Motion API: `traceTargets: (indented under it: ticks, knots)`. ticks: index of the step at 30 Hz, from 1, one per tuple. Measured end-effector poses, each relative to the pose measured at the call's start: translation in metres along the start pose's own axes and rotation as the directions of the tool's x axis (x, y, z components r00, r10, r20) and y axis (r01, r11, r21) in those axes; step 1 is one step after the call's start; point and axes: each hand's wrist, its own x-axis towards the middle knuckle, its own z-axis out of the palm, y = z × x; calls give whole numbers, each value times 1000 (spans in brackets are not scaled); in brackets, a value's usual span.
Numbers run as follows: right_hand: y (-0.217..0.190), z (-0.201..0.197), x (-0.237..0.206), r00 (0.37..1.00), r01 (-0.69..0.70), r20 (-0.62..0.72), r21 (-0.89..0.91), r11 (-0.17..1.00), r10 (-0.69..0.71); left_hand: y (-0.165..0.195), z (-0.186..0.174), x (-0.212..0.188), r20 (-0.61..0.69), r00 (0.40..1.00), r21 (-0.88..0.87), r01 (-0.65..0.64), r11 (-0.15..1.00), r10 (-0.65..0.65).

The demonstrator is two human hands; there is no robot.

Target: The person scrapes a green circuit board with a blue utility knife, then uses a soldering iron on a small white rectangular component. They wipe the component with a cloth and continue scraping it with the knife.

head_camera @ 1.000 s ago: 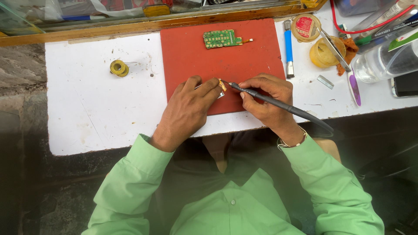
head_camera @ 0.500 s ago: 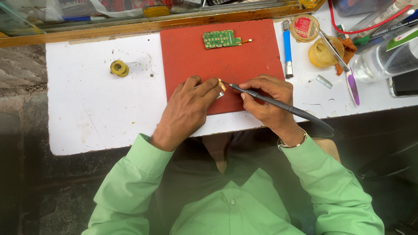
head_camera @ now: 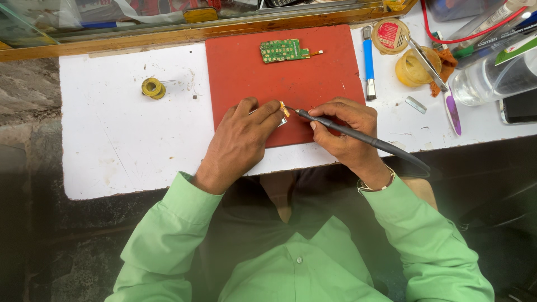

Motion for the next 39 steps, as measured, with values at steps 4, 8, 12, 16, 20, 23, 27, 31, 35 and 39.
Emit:
traceTargets:
  ticks: [4,8,12,16,20,23,27,31,35,39]
  knots:
    - [0,-1,-1,1000,4,-1,-16,1000,-4,0,0,0,2,1000,3,0,1000,0]
    - [0,-1,-2,1000,15,-7,-17,1000,-16,-1,1,0,-3,1000,-1,-6,1000,6]
    - [1,-1,-3,999,39,-11,-9,999,-40,-1,2,0,-9,1000,8,-9,1000,9]
    - [1,-1,-5,1000,2,-9,4,1000,-2,-1,2,0,-11,1000,12,-10,1000,11]
    - [1,-2,-7,1000,3,-10,6,1000,-3,-1,2,0,-19,1000,5,-12,1000,12]
    - [2,-2,-7,1000,27,-10,9,1000,-27,-1,2,0,-19,1000,4,-9,1000,9]
    - [2,-2,-8,999,32,-15,16,999,-32,-1,2,0,-22,1000,4,-11,1000,11]
    - [1,-3,-10,1000,1,-16,23,1000,-1,-1,2,0,-17,1000,6,-9,1000,9]
    - [-1,-4,-11,1000,28,-15,6,1000,-27,-1,2,0,-17,1000,8,-5,1000,5]
    - [-1,-4,-13,1000,16,-17,10,1000,-16,-2,2,0,-8,1000,14,-7,1000,7]
